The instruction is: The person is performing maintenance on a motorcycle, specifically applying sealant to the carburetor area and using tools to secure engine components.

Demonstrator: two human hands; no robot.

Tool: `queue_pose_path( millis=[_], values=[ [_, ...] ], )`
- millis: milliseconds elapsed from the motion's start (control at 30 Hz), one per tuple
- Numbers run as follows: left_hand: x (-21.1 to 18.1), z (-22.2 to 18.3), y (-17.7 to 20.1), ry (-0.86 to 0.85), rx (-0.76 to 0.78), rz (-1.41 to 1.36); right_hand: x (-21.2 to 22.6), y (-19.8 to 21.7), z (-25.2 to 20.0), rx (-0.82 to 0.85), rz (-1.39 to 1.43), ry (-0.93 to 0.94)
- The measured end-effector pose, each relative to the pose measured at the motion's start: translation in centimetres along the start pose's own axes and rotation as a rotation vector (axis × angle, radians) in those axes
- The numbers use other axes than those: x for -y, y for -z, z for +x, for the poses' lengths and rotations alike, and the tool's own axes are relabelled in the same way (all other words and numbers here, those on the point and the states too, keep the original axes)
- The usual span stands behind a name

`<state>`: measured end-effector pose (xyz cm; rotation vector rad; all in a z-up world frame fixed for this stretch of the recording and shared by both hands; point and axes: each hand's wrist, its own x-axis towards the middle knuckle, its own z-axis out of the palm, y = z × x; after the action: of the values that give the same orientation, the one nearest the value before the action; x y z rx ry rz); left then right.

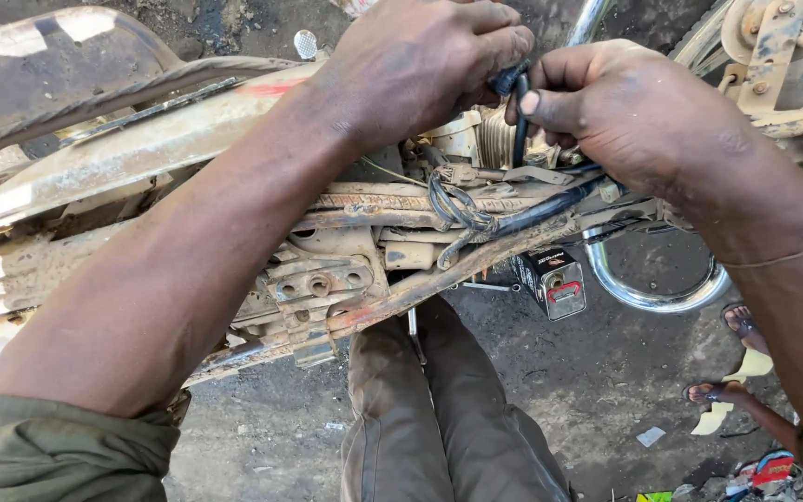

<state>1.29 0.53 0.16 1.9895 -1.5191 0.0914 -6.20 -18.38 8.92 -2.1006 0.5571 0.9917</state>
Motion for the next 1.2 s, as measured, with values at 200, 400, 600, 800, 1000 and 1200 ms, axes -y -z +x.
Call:
queue_pose_path(
  millis=[200, 400, 600, 800, 1000, 1200],
  values=[
    [0.5, -0.4, -0.1, -0.01, -0.016, -0.181, 1.1, -0.9, -0.6, -0.022, 0.116, 0.079],
    [1.5, -1.0, -0.2, 0.009, 0.038, -0.43, 0.5, -2.5, -1.9, -0.253, -0.299, 0.209],
    [1.7, -1.3, -0.3, 0.02, 0.12, -0.457, 0.7, -2.3, -1.6, -0.18, -0.283, 0.124],
    [1.3, -1.4, 0.0, -0.019, 0.188, -0.169, 0.1, -1.9, -1.3, -0.151, -0.46, 0.219],
    [1.5, -1.4, -0.3, -0.157, 0.257, 0.196, -2.2, -3.0, -0.4, -0.258, -0.625, 0.532],
    [1.4, -0.6, -0.8, -0.108, 0.313, 0.208, -3.1, -3.7, -0.1, -0.381, -0.715, 0.687]
  ],
)
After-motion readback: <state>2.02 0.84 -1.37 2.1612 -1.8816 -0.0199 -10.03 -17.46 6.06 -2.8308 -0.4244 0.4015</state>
